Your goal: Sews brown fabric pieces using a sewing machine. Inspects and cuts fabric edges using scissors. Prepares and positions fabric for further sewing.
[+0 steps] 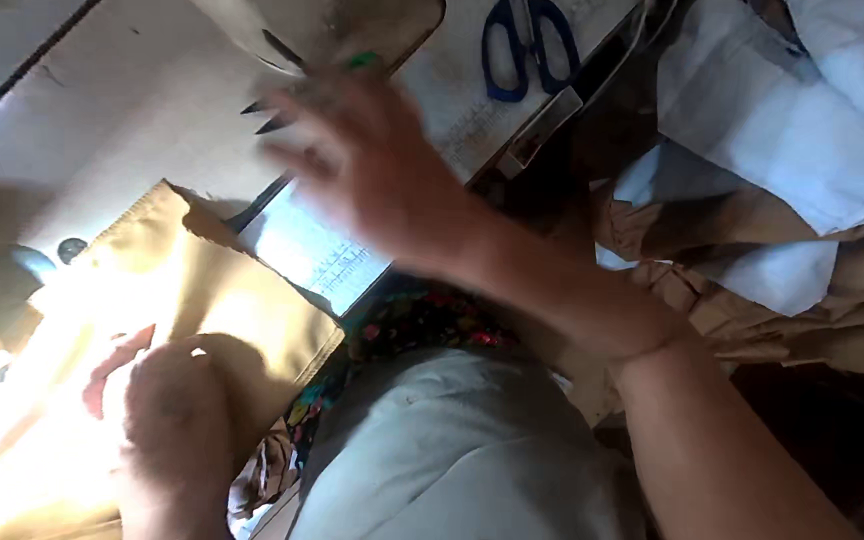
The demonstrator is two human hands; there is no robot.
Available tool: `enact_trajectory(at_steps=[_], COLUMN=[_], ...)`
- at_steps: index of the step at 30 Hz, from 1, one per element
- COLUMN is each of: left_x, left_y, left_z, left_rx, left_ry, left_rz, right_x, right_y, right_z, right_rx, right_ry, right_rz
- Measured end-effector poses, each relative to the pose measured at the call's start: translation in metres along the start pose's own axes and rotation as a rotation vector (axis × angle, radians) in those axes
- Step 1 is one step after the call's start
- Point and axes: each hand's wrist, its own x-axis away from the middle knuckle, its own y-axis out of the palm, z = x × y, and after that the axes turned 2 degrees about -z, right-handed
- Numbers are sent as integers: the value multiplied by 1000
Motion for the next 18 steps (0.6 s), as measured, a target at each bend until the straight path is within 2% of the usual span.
enact_trajectory(at_steps=[2, 3, 5, 6, 8, 10, 12, 15, 18], left_x=[-4, -5, 4, 14, 44, 76, 102, 135, 159], left_y=[-1, 0, -2, -6, -14, -21, -26, -58, -126], left_z=[-4, -5, -6, -6, -11, -22, -37, -62, -63], left_rx=[28, 97, 200, 157, 2, -134, -245, -323, -279], left_ry=[12, 46, 76, 89, 147, 194, 201, 79, -161], left_rz=[-32, -34, -45, -36, -23, -29, 42, 201, 160], right_x=[17, 28, 42, 46, 49, 52, 53, 46, 31], right_y=[51, 72, 102, 108, 111, 108, 104, 89, 56], right_z=[-51, -71, -88, -88, -82, -73, -64, -63, -85], right_rx=[-232, -304, -347, -322, -250, -189, -165, -155, -212], right_ry=[-267, -334, -364, -361, -347, -363, -400, -402, -379], right_rz=[49, -6, -32, -14, 72, 72, 78, 49, -45])
